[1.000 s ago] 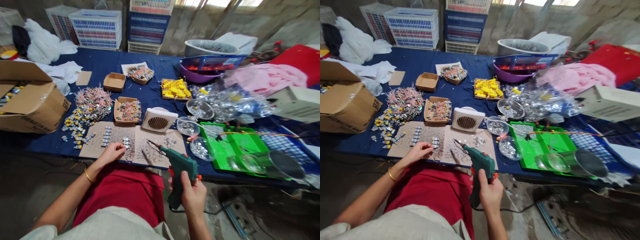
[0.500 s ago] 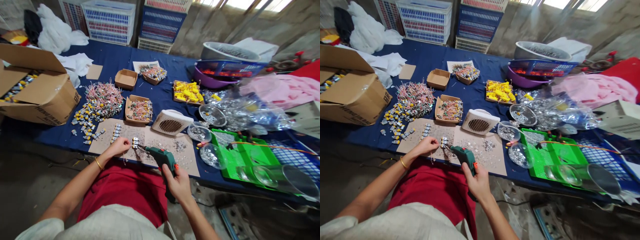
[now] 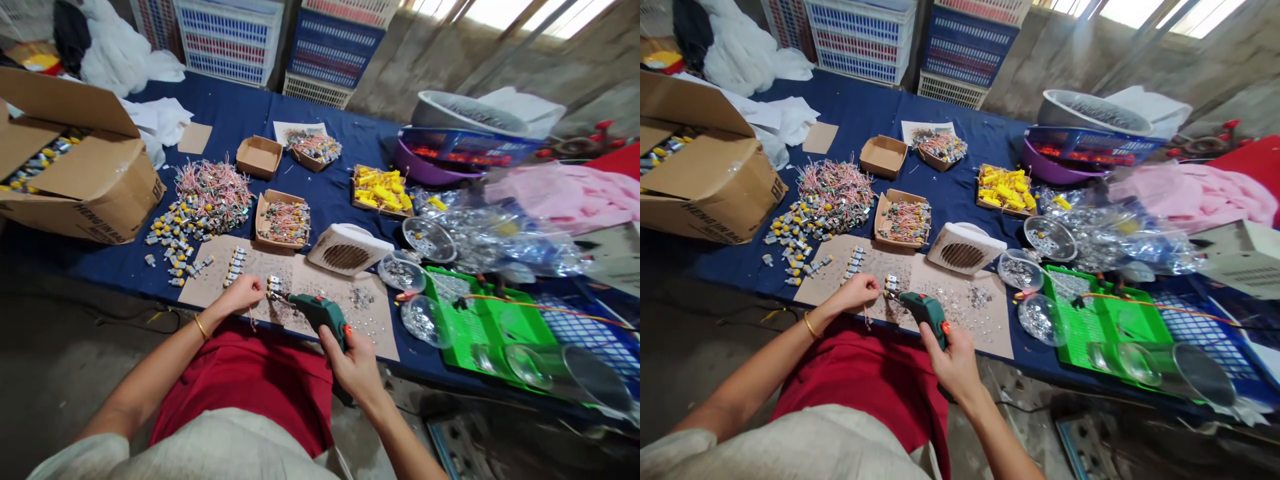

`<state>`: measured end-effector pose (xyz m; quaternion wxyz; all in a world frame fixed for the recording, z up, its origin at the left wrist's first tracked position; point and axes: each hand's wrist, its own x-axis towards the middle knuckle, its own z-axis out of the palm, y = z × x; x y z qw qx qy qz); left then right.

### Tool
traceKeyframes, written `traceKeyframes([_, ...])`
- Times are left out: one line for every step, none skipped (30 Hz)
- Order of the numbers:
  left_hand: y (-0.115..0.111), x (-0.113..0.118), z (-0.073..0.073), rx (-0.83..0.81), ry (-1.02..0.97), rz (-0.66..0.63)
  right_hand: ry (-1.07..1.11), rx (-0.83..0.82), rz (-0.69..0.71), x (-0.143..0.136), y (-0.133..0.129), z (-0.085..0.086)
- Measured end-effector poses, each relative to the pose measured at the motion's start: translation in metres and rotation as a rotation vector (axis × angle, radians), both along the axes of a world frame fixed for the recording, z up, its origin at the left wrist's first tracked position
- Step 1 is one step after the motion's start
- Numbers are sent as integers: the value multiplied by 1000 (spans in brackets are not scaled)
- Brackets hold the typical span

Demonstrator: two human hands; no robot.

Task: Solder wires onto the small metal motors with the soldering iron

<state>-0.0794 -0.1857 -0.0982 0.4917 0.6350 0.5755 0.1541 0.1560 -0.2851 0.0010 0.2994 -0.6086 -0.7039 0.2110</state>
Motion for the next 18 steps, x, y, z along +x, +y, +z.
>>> traceKeyframes([0,0,0,1,3,1,-10,-5,1,0,1,0])
traceKeyframes([0,0,-1,4,4,2,-20,-10,1,-1,1,0])
traceKeyframes([1,0,-1,9,4,2,-29,-19,2,-1,2,0])
traceKeyframes([1,0,-1,13,5,2,-37,-29,3,-1,2,0])
traceKeyframes([1,0,-1,16,7,1,-41,-37,4,-1,2,1])
traceKeyframes([1,0,-1,16,10,-1,-44,-43,7,-1,3,1])
traceKeyframes([1,0,-1,15,15,-2,-46,-48,13,-1,3,2])
traceKeyframes([1,0,0,13,20,-2,-49,-49,20,-2,4,3])
traceKeyframes([1,0,0,10,23,-2,-56,-43,28,-2,5,4])
traceKeyframes([1,0,1,8,25,-3,-66,-33,37,-3,6,6])
traceKeyframes([1,0,1,6,24,-4,-79,-20,50,-3,7,7])
traceKeyframes([1,0,1,6,22,-4,-93,-4,65,-4,8,9])
traceKeyframes([1,0,1,7,19,-5,-104,11,81,-5,9,11])
traceKeyframes([1,0,1,10,17,-5,-112,27,98,-6,10,12])
traceKeyframes([1,0,1,13,19,-5,-117,38,115,-8,11,14])
traceKeyframes([1,0,1,18,22,-3,-119,44,131,-9,12,16])
traceKeyframes([0,0,1,21,26,-1,-120,45,147,-10,13,17])
traceKeyframes([0,0,1,23,29,-1,-119,40,163,-11,13,19])
